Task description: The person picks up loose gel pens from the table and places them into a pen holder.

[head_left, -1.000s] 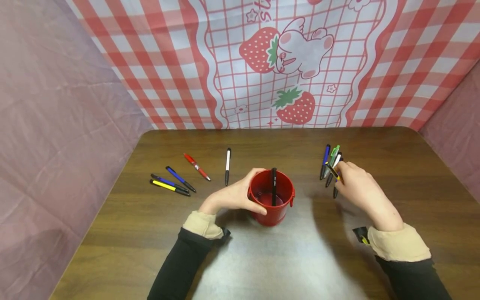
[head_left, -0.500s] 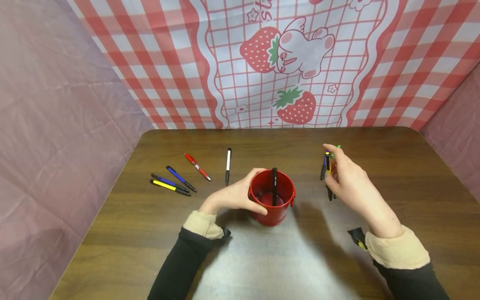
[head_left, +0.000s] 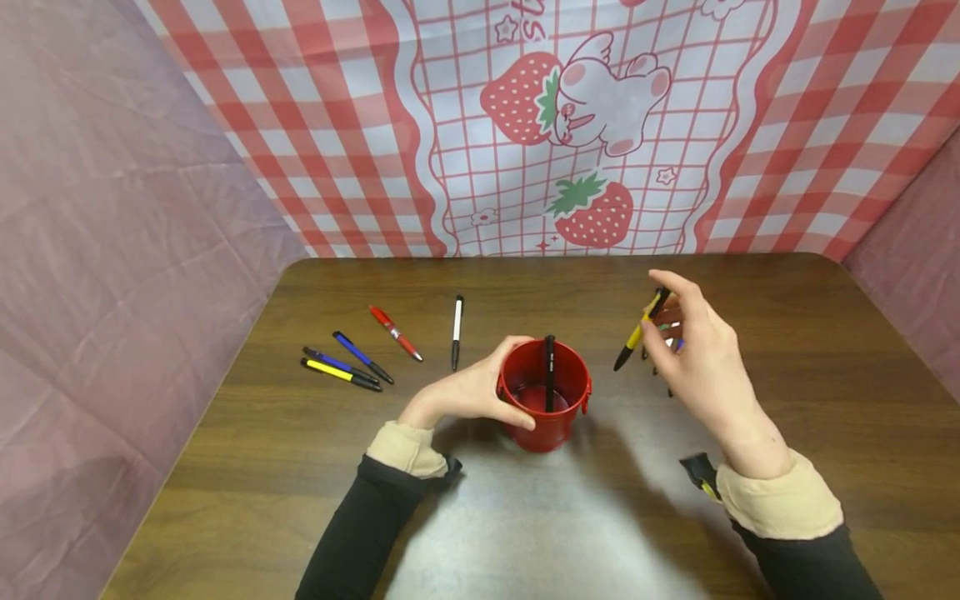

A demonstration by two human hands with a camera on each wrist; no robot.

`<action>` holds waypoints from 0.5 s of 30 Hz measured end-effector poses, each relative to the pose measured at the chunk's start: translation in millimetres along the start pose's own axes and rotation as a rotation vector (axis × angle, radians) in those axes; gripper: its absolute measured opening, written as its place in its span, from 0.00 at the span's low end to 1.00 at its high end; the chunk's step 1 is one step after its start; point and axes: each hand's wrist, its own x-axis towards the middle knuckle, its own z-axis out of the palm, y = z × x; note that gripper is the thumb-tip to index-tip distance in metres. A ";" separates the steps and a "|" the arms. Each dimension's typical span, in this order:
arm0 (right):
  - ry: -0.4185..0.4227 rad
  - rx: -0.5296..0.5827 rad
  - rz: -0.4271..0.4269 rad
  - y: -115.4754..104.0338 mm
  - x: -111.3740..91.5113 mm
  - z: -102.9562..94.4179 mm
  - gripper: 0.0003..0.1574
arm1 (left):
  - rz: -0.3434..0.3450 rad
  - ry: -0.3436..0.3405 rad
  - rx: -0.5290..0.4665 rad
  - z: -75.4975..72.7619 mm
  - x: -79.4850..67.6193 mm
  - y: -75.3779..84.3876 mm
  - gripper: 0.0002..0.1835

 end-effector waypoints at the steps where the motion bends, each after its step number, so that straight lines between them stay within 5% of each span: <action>1: 0.023 0.012 -0.005 -1.8 0.6 0.5 0.36 | 0.001 0.000 0.001 0.0 -0.1 -0.1 0.46; 15: 0.286 0.306 -0.080 -25.1 1.8 7.8 0.25 | -0.012 0.006 0.015 0.3 -0.6 1.5 0.46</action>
